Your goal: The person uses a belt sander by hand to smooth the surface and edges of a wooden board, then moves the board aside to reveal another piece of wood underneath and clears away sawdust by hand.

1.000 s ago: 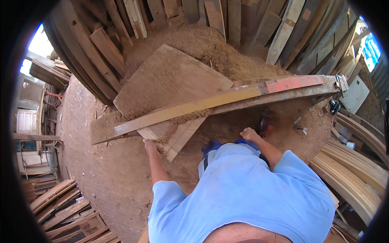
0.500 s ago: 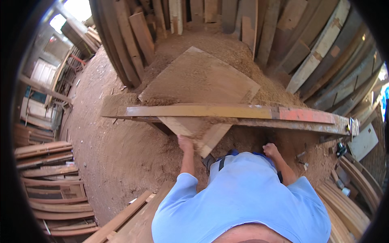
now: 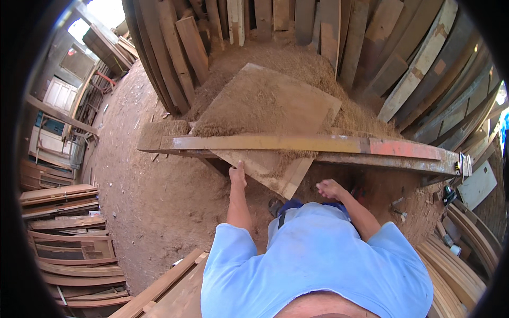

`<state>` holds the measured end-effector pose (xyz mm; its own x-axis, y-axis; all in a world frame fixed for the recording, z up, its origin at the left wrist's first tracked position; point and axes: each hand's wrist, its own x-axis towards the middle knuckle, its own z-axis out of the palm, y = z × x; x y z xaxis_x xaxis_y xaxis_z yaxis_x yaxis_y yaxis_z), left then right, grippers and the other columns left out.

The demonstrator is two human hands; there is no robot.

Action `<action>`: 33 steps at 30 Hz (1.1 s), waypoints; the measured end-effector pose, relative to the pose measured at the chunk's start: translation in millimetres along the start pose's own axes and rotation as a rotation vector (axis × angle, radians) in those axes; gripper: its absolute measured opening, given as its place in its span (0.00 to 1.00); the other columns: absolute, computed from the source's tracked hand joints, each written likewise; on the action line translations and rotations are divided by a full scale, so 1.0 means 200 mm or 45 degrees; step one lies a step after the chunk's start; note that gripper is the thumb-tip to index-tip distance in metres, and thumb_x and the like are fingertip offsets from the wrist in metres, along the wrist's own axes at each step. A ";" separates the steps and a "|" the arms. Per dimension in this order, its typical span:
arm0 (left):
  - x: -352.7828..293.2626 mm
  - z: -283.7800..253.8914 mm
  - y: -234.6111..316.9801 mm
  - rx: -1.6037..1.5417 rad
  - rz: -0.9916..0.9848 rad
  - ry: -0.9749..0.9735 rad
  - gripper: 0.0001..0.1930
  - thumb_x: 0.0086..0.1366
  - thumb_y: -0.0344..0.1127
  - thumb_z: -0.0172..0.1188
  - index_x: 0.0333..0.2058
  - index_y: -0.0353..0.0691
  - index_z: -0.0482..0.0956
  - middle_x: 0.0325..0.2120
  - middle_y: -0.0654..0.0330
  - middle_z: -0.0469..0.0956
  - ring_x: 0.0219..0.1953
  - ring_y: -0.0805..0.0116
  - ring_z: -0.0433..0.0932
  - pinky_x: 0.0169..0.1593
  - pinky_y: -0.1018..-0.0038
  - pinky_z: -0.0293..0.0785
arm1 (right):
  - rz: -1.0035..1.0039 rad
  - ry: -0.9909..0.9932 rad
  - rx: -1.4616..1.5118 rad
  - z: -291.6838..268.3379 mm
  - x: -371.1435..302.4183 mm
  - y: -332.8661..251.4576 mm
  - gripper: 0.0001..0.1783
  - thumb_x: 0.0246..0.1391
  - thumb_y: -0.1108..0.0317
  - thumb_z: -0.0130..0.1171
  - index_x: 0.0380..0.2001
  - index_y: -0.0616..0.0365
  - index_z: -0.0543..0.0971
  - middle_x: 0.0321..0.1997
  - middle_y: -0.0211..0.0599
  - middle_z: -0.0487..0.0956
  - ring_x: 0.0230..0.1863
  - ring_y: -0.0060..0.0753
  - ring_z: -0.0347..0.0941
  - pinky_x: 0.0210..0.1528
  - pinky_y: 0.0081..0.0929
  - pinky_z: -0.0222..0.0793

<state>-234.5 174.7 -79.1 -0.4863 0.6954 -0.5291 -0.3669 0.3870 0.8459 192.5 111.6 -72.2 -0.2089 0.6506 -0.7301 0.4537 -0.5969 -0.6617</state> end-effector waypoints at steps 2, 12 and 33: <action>0.02 -0.02 0.02 -0.074 0.049 -0.086 0.20 0.72 0.38 0.61 0.55 0.31 0.71 0.47 0.54 0.79 0.45 0.61 0.80 0.50 0.63 0.78 | -0.130 -0.058 -0.070 0.15 0.05 -0.20 0.23 0.65 0.48 0.58 0.28 0.58 0.80 0.21 0.30 0.75 0.19 0.24 0.68 0.21 0.28 0.64; 0.04 -0.10 0.04 0.215 -0.074 -0.002 0.24 0.71 0.50 0.61 0.55 0.39 0.70 0.40 0.58 0.79 0.33 0.67 0.75 0.26 0.67 0.65 | -0.127 -0.006 -0.003 0.47 0.03 -0.39 0.23 0.67 0.50 0.56 0.43 0.63 0.81 0.31 0.32 0.81 0.27 0.28 0.75 0.28 0.27 0.70; -0.02 -0.09 -0.05 -0.182 -0.086 -0.059 0.19 0.74 0.41 0.58 0.56 0.35 0.69 0.50 0.54 0.76 0.49 0.62 0.77 0.52 0.62 0.77 | 0.092 -0.277 0.908 0.43 0.14 -0.23 0.19 0.65 0.64 0.62 0.54 0.64 0.76 0.48 0.39 0.83 0.45 0.37 0.82 0.47 0.41 0.81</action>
<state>-243.1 157.0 -85.4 -0.4206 0.6994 -0.5778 -0.5081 0.3460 0.7887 91.2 117.9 -76.5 -0.3999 0.5348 -0.7443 -0.1834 -0.8424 -0.5067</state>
